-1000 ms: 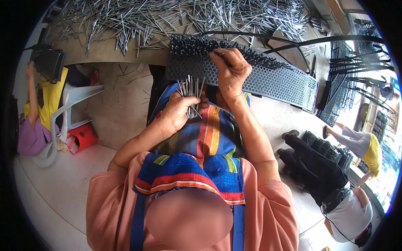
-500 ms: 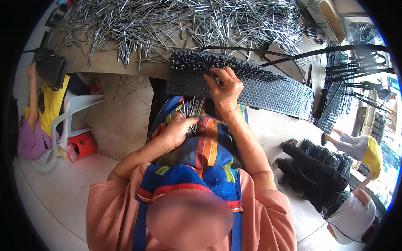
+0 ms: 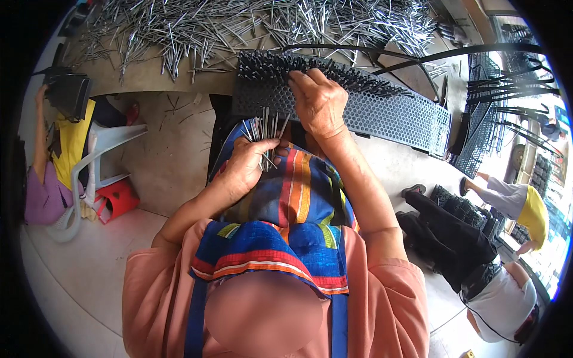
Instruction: Inserting small metal pins into a perforated metal base.
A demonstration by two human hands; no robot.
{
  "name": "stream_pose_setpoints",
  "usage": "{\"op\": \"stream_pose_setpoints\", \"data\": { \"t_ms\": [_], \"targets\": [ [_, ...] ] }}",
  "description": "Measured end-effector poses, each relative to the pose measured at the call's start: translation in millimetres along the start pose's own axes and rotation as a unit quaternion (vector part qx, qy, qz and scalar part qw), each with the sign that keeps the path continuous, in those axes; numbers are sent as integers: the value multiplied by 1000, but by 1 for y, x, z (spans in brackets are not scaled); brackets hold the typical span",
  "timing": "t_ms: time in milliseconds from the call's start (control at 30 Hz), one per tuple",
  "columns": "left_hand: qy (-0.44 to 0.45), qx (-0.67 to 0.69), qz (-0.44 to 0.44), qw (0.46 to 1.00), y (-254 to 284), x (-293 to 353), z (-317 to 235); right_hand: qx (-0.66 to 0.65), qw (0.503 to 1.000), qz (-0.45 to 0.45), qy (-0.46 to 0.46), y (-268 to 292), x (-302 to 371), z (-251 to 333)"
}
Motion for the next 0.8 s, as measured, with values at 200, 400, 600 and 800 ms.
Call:
{"op": "stream_pose_setpoints", "data": {
  "t_ms": [200,400,600,800],
  "targets": [
    [-2,19,4,1000,-5,-1,-5,33,999,24,17,-2,0,-4],
    [-17,23,12,1000,-4,0,-4,-41,998,2,-44,0,-1,-7],
    [-14,40,25,999,-4,1,-1,3,999,21,-31,0,0,-7],
    [-24,42,61,997,-15,6,-10,-354,884,214,-216,-5,36,-26]
  ]
}}
Point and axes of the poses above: each hand's wrist, its own x-axis away from the middle knuckle, its own y-axis out of the back of the hand, z = x × y, the point moved 5 cm from there along -x, towards the middle knuckle, and after that the axes turned 11 degrees about z, right-handed, at the moved point
